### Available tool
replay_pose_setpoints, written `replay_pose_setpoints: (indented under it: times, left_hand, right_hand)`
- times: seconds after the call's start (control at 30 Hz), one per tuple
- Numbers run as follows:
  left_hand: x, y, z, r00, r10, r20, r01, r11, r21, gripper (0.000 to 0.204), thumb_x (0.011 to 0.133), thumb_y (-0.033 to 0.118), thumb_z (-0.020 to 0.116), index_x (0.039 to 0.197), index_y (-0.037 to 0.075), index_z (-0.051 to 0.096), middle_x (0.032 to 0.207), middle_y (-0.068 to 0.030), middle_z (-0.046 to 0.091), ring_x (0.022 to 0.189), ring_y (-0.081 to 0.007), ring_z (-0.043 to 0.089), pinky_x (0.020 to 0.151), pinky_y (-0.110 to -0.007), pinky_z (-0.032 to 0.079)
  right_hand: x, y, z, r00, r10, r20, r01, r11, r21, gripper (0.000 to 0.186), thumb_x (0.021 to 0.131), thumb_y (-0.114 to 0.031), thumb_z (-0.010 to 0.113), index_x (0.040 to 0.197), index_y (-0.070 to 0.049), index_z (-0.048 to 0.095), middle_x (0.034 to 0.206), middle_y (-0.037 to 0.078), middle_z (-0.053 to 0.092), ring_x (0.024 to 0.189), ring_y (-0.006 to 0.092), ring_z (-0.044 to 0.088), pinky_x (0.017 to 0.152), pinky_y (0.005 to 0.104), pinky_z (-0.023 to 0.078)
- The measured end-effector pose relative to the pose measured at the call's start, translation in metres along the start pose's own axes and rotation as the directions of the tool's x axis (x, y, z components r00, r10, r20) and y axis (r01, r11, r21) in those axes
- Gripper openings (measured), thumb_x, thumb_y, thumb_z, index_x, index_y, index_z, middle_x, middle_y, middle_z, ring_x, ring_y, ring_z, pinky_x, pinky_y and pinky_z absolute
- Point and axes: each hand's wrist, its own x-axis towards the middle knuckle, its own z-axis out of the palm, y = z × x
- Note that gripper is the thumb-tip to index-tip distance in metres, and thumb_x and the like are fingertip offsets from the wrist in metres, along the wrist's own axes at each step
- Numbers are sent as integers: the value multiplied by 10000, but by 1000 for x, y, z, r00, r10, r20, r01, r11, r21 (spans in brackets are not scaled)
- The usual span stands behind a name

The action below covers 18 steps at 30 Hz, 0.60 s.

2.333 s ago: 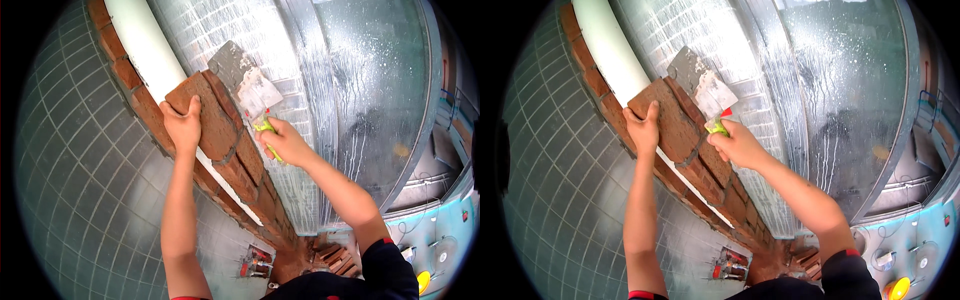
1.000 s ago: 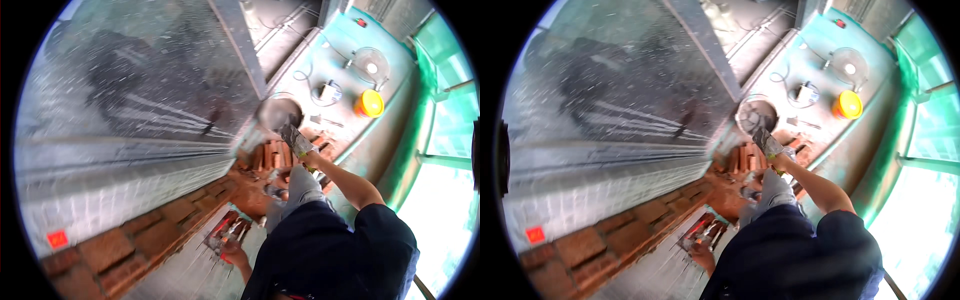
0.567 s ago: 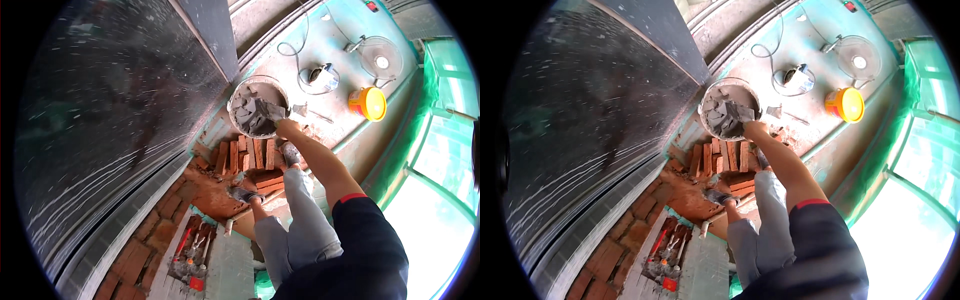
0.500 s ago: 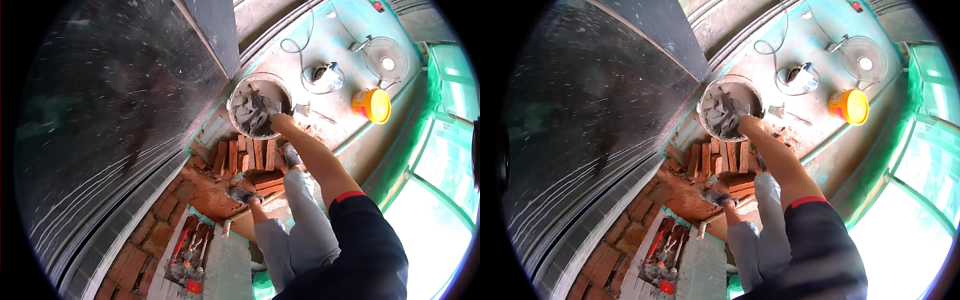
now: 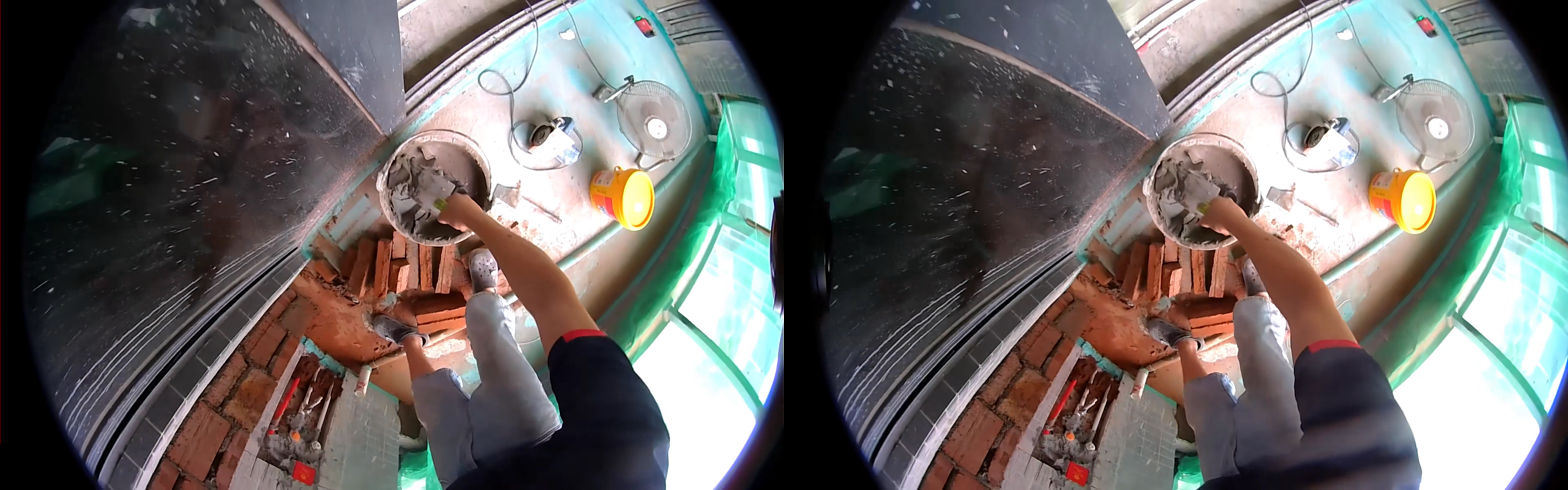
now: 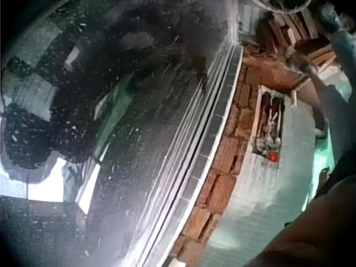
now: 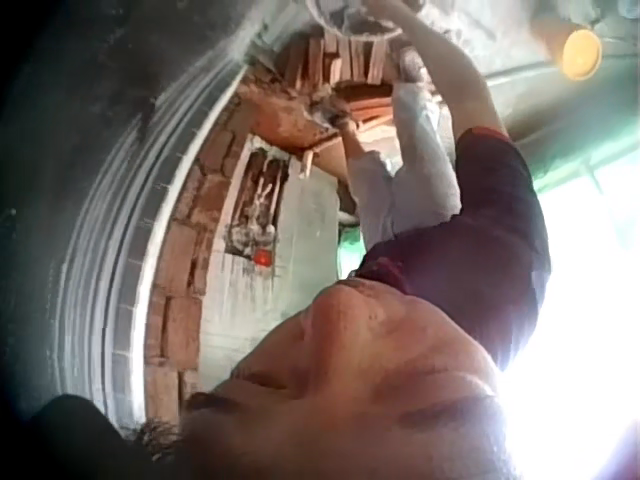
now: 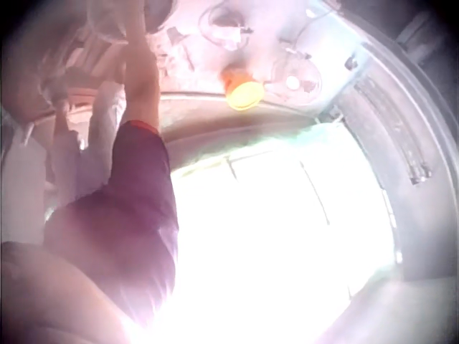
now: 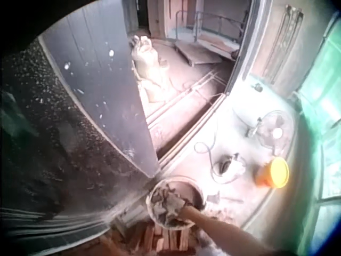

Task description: The person lays bricks to build a wall, applying mortar with a trowel to each brick and the wall surface before positioning the bricks and removing excess mortar.

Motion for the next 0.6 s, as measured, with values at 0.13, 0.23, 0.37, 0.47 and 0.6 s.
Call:
replay_pose_setpoints:
  times: [0.13,0.23,0.37,0.47,0.6]
  left_hand:
    - [-17,-26,5,1000,13,8,-11,985,-170,253,943,227,628,1154,95,587,965,-124,675,813,-278,680,652,-426,563]
    - [-35,-82,9,992,37,122,17,911,-412,275,946,205,637,1189,90,582,987,-122,676,813,-269,683,650,-421,570]
    - [-10,-82,-31,778,569,-265,-522,821,232,243,911,237,682,1131,137,662,978,-84,697,761,-243,667,706,-416,566]
    - [24,-75,-49,649,565,-509,-530,816,230,197,874,252,728,1002,102,717,865,-81,710,725,-231,656,670,-388,555]
    - [49,-76,-70,768,362,-529,-586,730,-352,155,869,223,735,918,76,732,777,-86,698,682,-192,638,617,-365,537]
  right_hand:
    - [-45,-29,-3,985,168,-40,-124,851,510,385,749,-329,687,960,-6,688,817,214,694,813,388,683,721,468,542]
    - [-101,-66,16,995,15,-100,7,977,213,288,839,-296,676,958,-35,705,937,173,709,829,306,689,662,436,537]
    - [-234,-113,36,988,-156,-3,72,433,898,307,866,-225,673,1097,-33,612,849,84,658,673,173,606,550,332,479]
    - [-343,-198,36,961,-215,176,-196,-79,977,560,856,-282,695,1283,-9,457,736,65,567,545,139,526,453,285,426]
    - [-458,-372,-54,875,-468,-125,235,183,955,153,943,-198,589,1035,-76,600,706,-12,531,552,85,438,501,265,361]
